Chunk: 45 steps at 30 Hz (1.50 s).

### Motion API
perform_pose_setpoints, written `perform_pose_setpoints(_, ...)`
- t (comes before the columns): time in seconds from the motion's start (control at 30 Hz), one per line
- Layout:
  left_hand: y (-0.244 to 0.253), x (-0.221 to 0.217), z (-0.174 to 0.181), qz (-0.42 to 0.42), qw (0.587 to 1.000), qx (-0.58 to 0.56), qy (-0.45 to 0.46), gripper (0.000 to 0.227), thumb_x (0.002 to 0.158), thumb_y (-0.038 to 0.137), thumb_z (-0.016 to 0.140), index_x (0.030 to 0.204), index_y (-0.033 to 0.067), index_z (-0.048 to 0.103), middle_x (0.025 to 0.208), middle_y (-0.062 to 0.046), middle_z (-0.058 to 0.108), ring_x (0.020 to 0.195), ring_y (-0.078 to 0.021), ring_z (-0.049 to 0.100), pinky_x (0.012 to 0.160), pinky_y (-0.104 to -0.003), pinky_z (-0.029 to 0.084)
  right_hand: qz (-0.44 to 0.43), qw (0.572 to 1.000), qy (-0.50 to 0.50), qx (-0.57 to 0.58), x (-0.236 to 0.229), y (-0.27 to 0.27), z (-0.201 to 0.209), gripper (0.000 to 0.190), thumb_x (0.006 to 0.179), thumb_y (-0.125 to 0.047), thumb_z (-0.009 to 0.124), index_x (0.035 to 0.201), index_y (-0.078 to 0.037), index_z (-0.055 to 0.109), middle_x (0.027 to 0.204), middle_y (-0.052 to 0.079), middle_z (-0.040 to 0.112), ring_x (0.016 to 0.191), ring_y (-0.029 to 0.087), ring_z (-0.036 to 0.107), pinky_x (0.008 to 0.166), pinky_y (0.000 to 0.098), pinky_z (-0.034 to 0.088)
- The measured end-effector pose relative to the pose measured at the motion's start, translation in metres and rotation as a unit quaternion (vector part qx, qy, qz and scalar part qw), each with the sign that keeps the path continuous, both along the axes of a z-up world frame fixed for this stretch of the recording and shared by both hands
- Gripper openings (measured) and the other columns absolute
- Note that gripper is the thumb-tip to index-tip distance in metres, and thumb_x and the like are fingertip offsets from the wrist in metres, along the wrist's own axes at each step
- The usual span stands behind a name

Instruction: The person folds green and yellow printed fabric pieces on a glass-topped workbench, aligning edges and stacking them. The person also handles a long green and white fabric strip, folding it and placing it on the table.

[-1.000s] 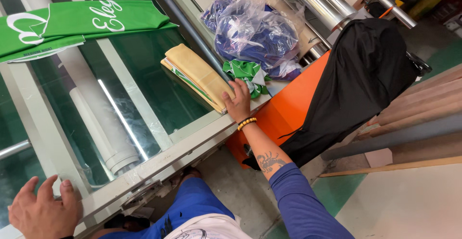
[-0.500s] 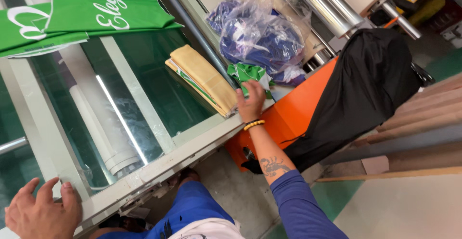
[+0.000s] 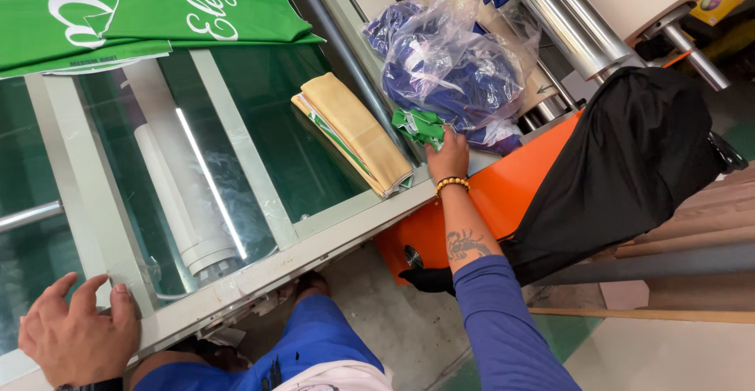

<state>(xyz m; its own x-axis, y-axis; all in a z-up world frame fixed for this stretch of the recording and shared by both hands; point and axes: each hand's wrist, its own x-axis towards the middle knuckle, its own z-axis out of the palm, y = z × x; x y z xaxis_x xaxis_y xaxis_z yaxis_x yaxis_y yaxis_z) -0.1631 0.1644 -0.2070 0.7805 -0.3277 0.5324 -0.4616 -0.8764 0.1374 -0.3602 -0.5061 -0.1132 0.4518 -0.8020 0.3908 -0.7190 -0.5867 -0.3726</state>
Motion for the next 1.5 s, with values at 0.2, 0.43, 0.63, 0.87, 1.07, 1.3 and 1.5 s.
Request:
perform_pose_setpoints(0.2,-0.002,-0.004,0.007,0.017,1.000,0.018,0.002,0.015,0.104,0.033,0.060,0.112,0.0229,0.068,0.140,0.001,0.055,0.138,-0.0188,0.049,0.128,-0.042,0.028,0.036,0.964,-0.224,0.139,-0.018,-0.039,-0.012,0.051,0.082,-0.015,0.084,0.126,-0.003,0.061,0.114,0.014,0.072,0.103,0.032,0.069,0.089,0.0395,0.054)
perform_pose_setpoints(0.43,-0.005,-0.006,0.009,0.012,1.000,0.001,0.018,0.014,0.105,0.034,0.061,0.111,0.0236,0.067,0.140,0.001,0.054,0.141,-0.0207,0.047,0.128,-0.045,0.026,0.073,0.830,-0.465,0.299,-0.044,-0.053,-0.035,0.047,0.083,-0.008,0.082,0.125,0.000,0.063,0.113,0.008,0.071,0.099,0.021,0.066,0.088,0.0328,0.053)
perform_pose_setpoints(0.63,-0.012,-0.008,0.023,0.020,1.000,0.004,0.013,0.014,0.106,0.035,0.064,0.111,0.0232,0.069,0.138,0.001,0.056,0.138,-0.0200,0.049,0.126,-0.045,0.029,0.106,0.990,-0.089,-0.026,-0.030,-0.028,-0.005,0.055,0.079,-0.012,0.087,0.128,-0.009,0.063,0.124,0.017,0.064,0.113,0.037,0.062,0.097,0.0437,0.050)
perform_pose_setpoints(0.87,-0.023,-0.015,0.049,0.028,1.000,0.002,0.012,0.015,0.108,0.036,0.068,0.110,0.0216,0.071,0.136,-0.001,0.058,0.133,-0.0215,0.051,0.122,-0.040,0.033,0.056,0.990,0.110,-0.063,-0.007,0.004,0.018,0.060,0.083,-0.019,0.078,0.140,-0.022,0.057,0.130,0.017,0.054,0.121,0.040,0.053,0.099,0.0521,0.044)
perform_pose_setpoints(1.07,-0.027,-0.017,0.063,0.024,0.999,-0.012,0.042,0.016,0.106,0.036,0.068,0.111,0.0211,0.071,0.137,-0.002,0.057,0.135,-0.0239,0.049,0.123,-0.042,0.032,0.041,0.994,0.091,-0.053,-0.007,0.008,0.015,0.063,0.085,-0.024,0.078,0.143,-0.022,0.054,0.131,0.015,0.053,0.123,0.041,0.051,0.103,0.0544,0.041)
perform_pose_setpoints(1.3,-0.034,-0.020,0.080,0.026,0.996,-0.026,0.076,0.019,0.103,0.035,0.069,0.114,0.0210,0.075,0.137,-0.005,0.057,0.136,-0.0250,0.049,0.129,-0.049,0.030,0.042,0.995,0.084,-0.036,-0.006,0.012,0.019,0.066,0.083,-0.033,0.081,0.143,-0.021,0.053,0.137,0.017,0.049,0.127,0.043,0.048,0.105,0.0566,0.037)
perform_pose_setpoints(1.5,-0.044,-0.019,0.100,0.010,0.996,-0.058,0.069,0.020,0.098,0.033,0.071,0.111,0.0176,0.075,0.137,-0.006,0.060,0.135,-0.0268,0.052,0.123,-0.050,0.033,0.046,0.996,0.066,-0.036,-0.011,0.000,0.003,0.070,0.084,-0.047,0.080,0.145,-0.022,0.055,0.137,0.019,0.050,0.128,0.044,0.049,0.105,0.0574,0.038)
